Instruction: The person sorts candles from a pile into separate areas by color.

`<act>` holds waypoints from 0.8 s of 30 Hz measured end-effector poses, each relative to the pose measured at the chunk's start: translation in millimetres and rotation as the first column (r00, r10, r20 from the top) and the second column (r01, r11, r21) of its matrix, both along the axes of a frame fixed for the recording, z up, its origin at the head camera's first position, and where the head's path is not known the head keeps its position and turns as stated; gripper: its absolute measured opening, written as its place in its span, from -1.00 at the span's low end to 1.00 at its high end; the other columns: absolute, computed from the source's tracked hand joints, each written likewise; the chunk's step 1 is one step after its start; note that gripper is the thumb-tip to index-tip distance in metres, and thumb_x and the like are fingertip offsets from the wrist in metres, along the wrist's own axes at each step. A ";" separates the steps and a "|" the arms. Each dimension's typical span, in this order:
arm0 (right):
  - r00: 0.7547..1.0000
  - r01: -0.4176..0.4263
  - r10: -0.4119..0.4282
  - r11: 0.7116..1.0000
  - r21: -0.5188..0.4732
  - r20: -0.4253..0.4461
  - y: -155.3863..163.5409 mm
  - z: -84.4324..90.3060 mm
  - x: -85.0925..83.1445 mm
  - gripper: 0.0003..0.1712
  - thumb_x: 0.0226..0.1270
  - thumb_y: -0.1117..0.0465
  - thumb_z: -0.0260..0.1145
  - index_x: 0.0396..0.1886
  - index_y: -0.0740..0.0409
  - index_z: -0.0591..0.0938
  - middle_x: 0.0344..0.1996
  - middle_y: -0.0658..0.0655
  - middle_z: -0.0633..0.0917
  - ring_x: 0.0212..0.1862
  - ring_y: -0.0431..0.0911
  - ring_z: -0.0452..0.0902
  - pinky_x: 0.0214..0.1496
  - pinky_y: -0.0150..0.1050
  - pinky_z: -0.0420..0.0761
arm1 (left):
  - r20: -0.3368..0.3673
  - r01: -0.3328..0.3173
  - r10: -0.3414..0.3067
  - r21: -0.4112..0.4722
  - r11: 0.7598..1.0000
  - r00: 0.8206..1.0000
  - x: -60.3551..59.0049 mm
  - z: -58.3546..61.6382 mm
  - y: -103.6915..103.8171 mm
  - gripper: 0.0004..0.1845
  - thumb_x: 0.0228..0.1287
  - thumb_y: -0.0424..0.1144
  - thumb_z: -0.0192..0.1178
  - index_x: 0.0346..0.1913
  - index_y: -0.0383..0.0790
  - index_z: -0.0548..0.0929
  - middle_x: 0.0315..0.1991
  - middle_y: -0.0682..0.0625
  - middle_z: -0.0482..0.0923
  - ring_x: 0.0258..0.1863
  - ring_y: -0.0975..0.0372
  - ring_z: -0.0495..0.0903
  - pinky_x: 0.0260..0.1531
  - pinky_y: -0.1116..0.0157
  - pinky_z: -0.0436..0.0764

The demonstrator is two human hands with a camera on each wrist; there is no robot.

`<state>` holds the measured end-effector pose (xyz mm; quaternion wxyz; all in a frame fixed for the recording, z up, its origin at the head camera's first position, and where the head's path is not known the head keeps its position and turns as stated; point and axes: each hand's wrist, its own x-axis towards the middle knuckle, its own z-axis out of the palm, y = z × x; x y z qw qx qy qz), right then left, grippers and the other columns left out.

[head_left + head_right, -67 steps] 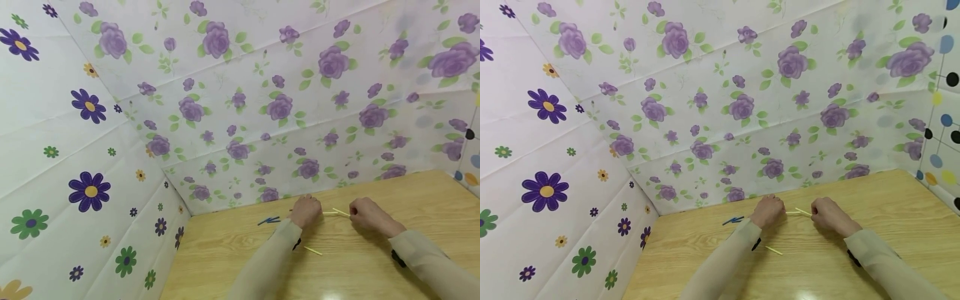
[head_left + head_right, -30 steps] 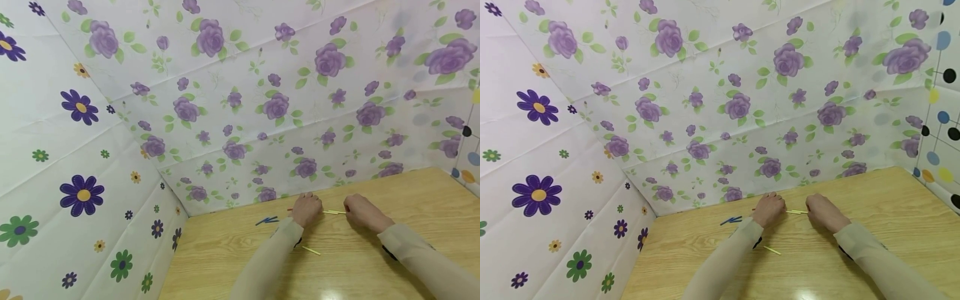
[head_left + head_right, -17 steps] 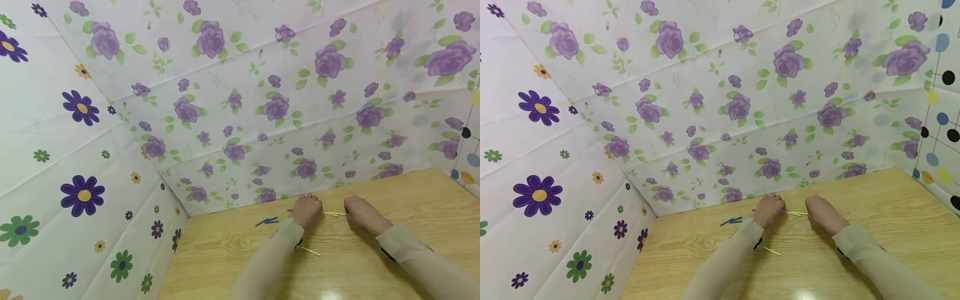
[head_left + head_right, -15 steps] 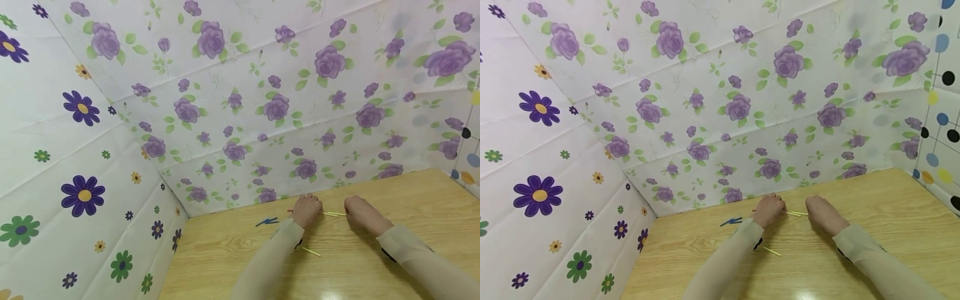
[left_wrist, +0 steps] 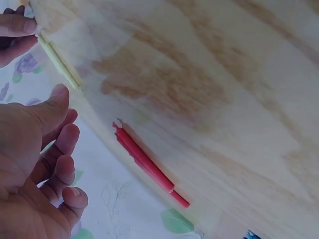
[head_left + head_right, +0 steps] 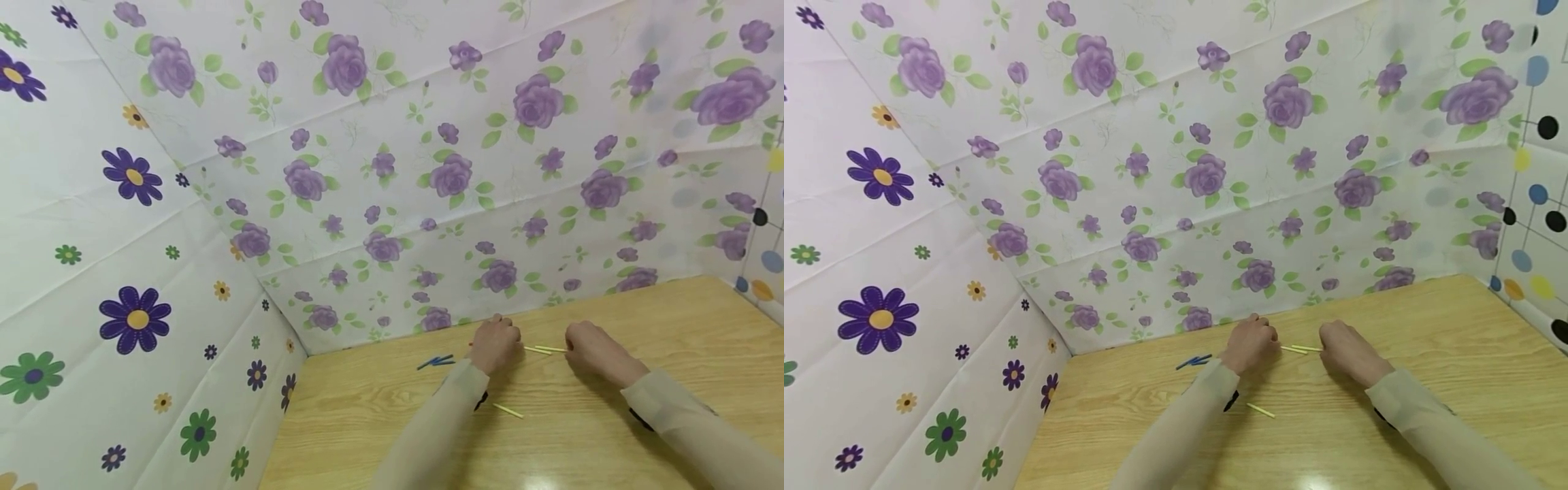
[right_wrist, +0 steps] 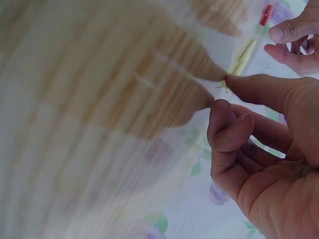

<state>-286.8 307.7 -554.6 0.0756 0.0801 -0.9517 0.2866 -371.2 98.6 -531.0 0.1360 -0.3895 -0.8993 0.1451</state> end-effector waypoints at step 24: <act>0.998 -0.069 0.069 0.996 -0.060 0.007 -33.1 20.9 25.8 -0.73 0.35 0.34 0.49 -0.54 0.10 0.65 -0.63 -0.07 0.45 -0.56 -0.25 0.21 -0.50 -0.37 0.20 | 0.025 0.102 -0.106 0.151 0.983 0.994 21.0 0.1 -55.8 -0.73 0.42 0.17 0.43 -0.07 0.13 0.92 -0.17 0.23 0.79 -0.31 0.36 0.44 -0.36 0.55 0.37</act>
